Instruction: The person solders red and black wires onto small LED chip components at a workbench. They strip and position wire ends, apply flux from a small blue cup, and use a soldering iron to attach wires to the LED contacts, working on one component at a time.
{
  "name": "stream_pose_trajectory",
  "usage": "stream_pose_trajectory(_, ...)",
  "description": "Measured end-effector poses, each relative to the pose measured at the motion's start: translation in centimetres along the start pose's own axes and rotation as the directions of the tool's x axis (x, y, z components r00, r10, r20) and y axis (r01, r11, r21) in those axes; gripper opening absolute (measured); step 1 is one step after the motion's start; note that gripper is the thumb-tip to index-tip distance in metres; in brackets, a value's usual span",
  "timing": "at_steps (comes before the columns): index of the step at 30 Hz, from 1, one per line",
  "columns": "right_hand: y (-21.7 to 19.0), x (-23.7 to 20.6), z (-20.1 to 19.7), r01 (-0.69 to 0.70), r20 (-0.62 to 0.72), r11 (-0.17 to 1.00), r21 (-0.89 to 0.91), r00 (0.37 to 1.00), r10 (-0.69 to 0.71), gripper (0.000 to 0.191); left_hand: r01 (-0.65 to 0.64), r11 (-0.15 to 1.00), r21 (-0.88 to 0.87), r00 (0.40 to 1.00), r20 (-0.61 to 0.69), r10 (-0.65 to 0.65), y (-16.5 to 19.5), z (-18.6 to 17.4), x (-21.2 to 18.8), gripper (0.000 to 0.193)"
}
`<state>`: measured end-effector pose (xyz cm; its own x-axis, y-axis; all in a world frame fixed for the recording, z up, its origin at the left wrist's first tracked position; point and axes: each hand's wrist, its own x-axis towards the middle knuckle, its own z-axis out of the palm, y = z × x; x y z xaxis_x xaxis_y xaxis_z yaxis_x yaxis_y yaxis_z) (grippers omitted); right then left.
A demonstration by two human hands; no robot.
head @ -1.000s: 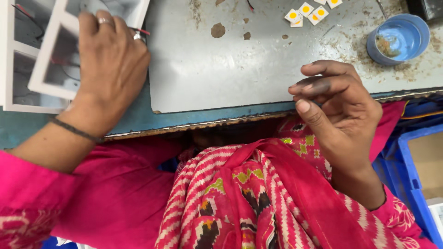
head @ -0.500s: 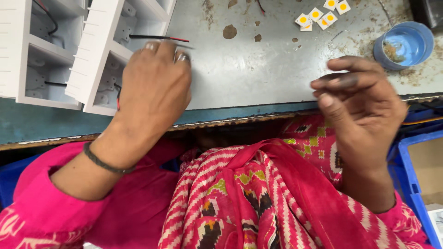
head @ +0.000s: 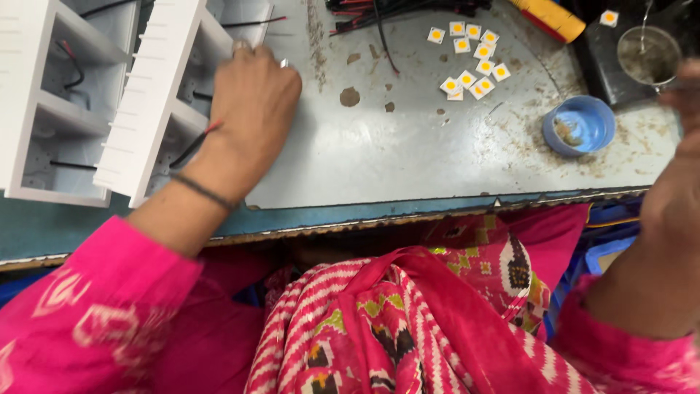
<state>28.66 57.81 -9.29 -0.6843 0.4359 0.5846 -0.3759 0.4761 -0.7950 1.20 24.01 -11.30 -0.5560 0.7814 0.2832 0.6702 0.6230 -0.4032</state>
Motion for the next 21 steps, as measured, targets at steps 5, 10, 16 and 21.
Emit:
stream_pose_trajectory(5, 0.6, 8.2, 4.1, 0.168, 0.508, 0.873, -0.458, 0.856, 0.102, 0.027, -0.029, 0.999, -0.035, 0.98, 0.197, 0.036, 0.6, -3.4, -2.9, 0.012)
stream_pose_trajectory(10, 4.4, 10.9, 10.9, 0.529, 0.67, 0.552, -0.644, 0.738, 0.075, 0.039, -0.058, 0.995, -0.086, 0.997, 0.055, 0.062, 0.3, -4.2, -5.6, 0.032)
stream_pose_trajectory(16, 3.5, 8.6, 13.4, 0.636, 0.705, 0.41, -0.654, 0.709, 0.026, 0.062, -0.13, 0.991, -0.011, 0.983, -0.135, 0.127, -1.0, -3.7, -6.8, 0.042)
stream_pose_trajectory(21, -1.7, 4.7, 14.2, 0.599, 0.751, 0.549, -0.582, 0.655, 0.082, 0.064, -0.158, 0.986, -0.058, 0.987, -0.022, 0.157, -1.8, -3.2, -6.6, 0.027)
